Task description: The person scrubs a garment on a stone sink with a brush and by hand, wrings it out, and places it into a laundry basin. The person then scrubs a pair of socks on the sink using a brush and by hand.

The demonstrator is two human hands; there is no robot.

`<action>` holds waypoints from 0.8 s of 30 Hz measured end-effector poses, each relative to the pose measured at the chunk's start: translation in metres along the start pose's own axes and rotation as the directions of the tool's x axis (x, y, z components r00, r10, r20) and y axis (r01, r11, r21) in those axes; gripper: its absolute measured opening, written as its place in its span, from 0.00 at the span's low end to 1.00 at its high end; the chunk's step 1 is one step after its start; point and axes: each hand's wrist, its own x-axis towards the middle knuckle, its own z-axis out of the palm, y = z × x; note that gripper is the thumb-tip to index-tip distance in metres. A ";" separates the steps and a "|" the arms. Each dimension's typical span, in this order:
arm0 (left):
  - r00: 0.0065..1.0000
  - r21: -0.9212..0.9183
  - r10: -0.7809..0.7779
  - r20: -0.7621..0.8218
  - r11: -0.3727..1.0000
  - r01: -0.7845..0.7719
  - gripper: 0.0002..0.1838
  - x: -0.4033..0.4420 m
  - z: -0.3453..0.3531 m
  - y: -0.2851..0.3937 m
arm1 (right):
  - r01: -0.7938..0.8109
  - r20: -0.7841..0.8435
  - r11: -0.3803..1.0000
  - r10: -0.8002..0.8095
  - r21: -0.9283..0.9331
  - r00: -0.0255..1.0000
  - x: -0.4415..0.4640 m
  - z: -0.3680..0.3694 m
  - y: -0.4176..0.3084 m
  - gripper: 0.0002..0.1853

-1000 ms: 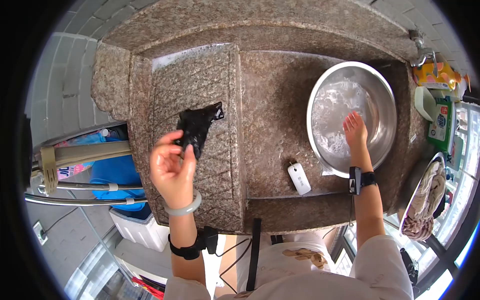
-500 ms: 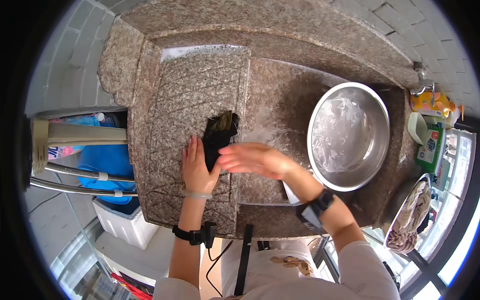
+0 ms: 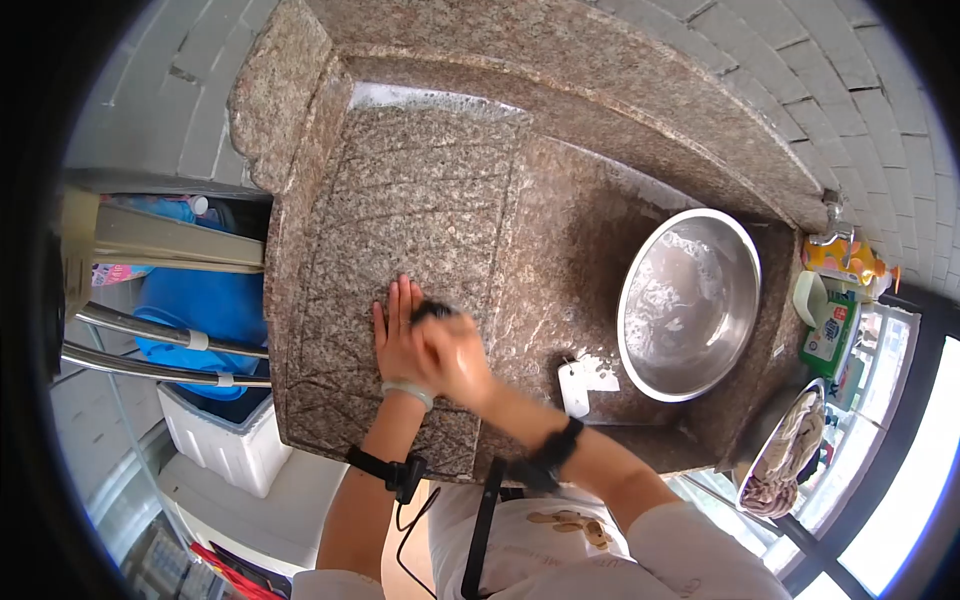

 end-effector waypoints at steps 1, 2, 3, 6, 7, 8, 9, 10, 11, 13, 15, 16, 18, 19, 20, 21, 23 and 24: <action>1.000 -0.177 -0.005 -0.001 0.984 0.005 0.41 0.002 -0.016 0.006 | 0.003 -0.068 0.998 -0.007 -0.065 0.998 0.033 0.006 0.011 0.08; 1.000 -0.177 -0.010 -0.003 0.984 0.009 0.41 0.005 -0.017 0.005 | 0.010 -0.134 0.991 -0.028 -0.132 0.991 0.071 0.009 0.024 0.08; 0.997 -0.106 -0.017 0.077 0.994 0.025 0.41 0.005 -0.018 0.005 | 0.062 -0.156 0.984 -0.088 -0.167 0.984 0.103 0.011 0.033 0.08; 0.990 -0.047 -0.021 0.137 0.999 0.028 0.42 0.004 -0.020 0.007 | 0.134 -0.141 0.963 -0.170 -0.235 0.975 0.115 0.004 0.034 0.09; 0.990 -0.061 -0.027 0.140 0.997 0.036 0.42 0.004 -0.024 0.008 | 0.148 -0.112 0.953 -0.183 -0.265 0.977 0.110 -0.001 0.031 0.10; 0.989 -0.076 -0.033 0.143 0.996 0.045 0.41 0.004 -0.028 0.008 | 0.107 -0.040 0.984 -0.114 -0.141 0.993 0.089 -0.004 0.030 0.11; 0.983 -0.110 -0.021 0.180 0.993 0.041 0.41 0.004 -0.031 0.008 | 0.057 0.039 0.998 -0.056 -0.019 0.998 0.059 -0.008 0.027 0.12; 0.985 -0.111 -0.027 0.171 0.993 0.046 0.41 0.007 -0.029 0.006 | 0.105 -0.001 0.993 -0.105 -0.052 0.994 0.033 -0.014 0.017 0.13; 0.986 0.026 -0.011 0.166 1.000 0.006 0.41 0.009 -0.025 0.005 | 0.145 -0.031 0.986 -0.148 -0.083 0.989 0.010 -0.021 0.003 0.13; 0.984 0.231 0.043 0.172 0.969 -0.083 0.40 0.004 -0.012 0.002 | 0.146 -0.038 0.984 -0.150 -0.104 0.988 0.009 -0.009 0.012 0.13; 0.989 0.044 0.043 0.144 0.998 -0.050 0.40 0.004 -0.018 0.005 | -0.001 -0.119 0.975 -0.026 -0.221 0.993 0.053 0.002 0.023 0.09; 0.997 -0.136 0.023 0.079 0.991 -0.012 0.40 0.007 -0.021 0.005 | 0.050 -0.136 0.962 -0.089 -0.268 0.987 0.089 0.006 0.032 0.07; 0.997 -0.096 0.012 0.075 0.995 -0.004 0.40 0.005 -0.017 0.006 | 0.055 -0.149 0.951 -0.104 -0.305 0.983 0.121 0.014 0.039 0.07; 0.995 -0.103 0.012 0.104 0.995 -0.002 0.40 0.006 -0.020 0.006 | 0.057 -0.174 0.963 -0.105 -0.263 0.979 0.127 0.013 0.035 0.07; 0.991 -0.112 0.017 0.130 0.994 -0.002 0.39 0.009 -0.023 0.006 | 0.059 -0.200 0.973 -0.106 -0.224 0.974 0.133 0.011 0.030 0.08; 0.990 -0.106 0.009 0.142 0.994 0.006 0.38 0.009 -0.026 0.007 | 0.075 -0.061 0.973 -0.091 -0.216 0.994 0.113 0.005 0.031 0.08; 0.995 -0.138 0.019 0.096 0.990 -0.005 0.38 0.007 -0.023 0.007 | 0.010 0.074 0.996 -0.003 -0.093 0.997 0.054 -0.007 0.028 0.09; 0.998 -0.166 0.020 0.061 0.986 -0.010 0.39 0.007 -0.019 0.006 | 0.027 -0.053 0.993 -0.034 -0.119 0.998 0.027 -0.015 0.017 0.09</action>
